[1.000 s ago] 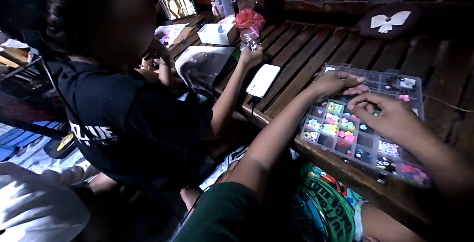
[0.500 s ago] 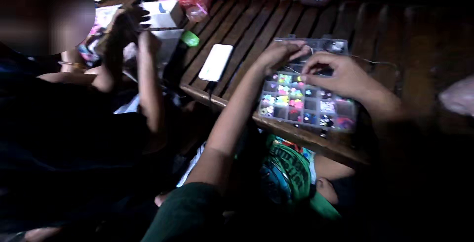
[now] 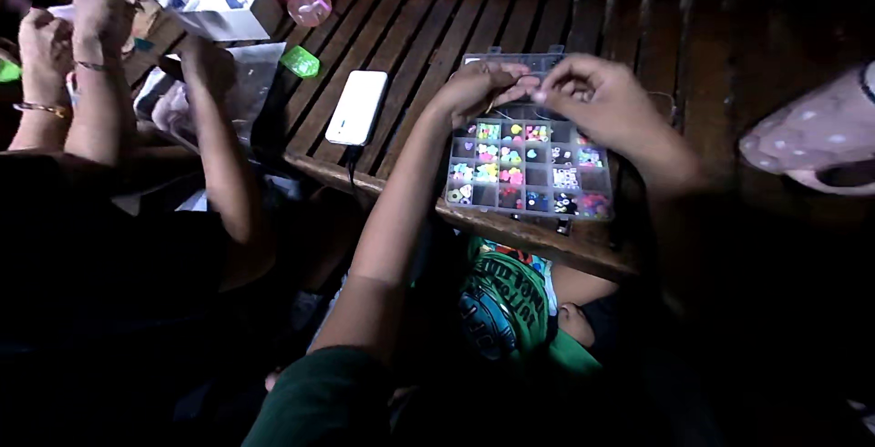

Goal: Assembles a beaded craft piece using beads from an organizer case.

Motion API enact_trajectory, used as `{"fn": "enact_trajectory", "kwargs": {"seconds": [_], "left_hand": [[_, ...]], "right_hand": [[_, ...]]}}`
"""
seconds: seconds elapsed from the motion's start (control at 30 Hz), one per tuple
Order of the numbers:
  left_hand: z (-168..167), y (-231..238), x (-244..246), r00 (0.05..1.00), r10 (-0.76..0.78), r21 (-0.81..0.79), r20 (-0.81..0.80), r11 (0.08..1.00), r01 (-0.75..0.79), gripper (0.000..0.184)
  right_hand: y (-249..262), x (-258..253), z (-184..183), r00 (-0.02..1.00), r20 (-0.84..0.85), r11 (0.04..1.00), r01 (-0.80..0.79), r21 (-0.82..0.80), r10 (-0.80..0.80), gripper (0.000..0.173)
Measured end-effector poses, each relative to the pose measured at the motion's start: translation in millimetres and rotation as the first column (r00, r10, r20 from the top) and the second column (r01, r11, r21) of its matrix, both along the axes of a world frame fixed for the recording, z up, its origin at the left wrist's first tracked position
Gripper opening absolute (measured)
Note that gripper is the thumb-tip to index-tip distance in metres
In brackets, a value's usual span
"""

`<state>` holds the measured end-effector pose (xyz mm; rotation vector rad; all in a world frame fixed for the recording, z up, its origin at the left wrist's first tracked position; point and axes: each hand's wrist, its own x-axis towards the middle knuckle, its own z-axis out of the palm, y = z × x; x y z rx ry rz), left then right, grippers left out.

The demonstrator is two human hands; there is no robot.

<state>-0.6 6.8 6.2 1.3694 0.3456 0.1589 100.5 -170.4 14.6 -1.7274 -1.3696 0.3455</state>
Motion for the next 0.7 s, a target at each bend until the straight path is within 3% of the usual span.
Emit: {"fn": "enact_trajectory", "kwargs": {"seconds": [0.13, 0.43, 0.7], "left_hand": [[4, -1, -2, 0.995, -0.095, -0.040, -0.011, 0.995, 0.094, 0.024], [4, 1, -6, 0.975, -0.216, 0.040, -0.052, 0.975, 0.218, 0.026], [2, 4, -5, 0.978, -0.206, -0.030, 0.023, 0.978, 0.206, 0.031]], "right_hand": [[5, 8, -7, 0.964, 0.123, 0.971, 0.227, 0.080, -0.235, 0.026], [16, -2, -23, 0.966, 0.166, 0.980, 0.190, 0.049, -0.196, 0.022], [14, 6, -22, 0.951, 0.150, 0.962, 0.261, 0.076, -0.270, 0.020]]}}
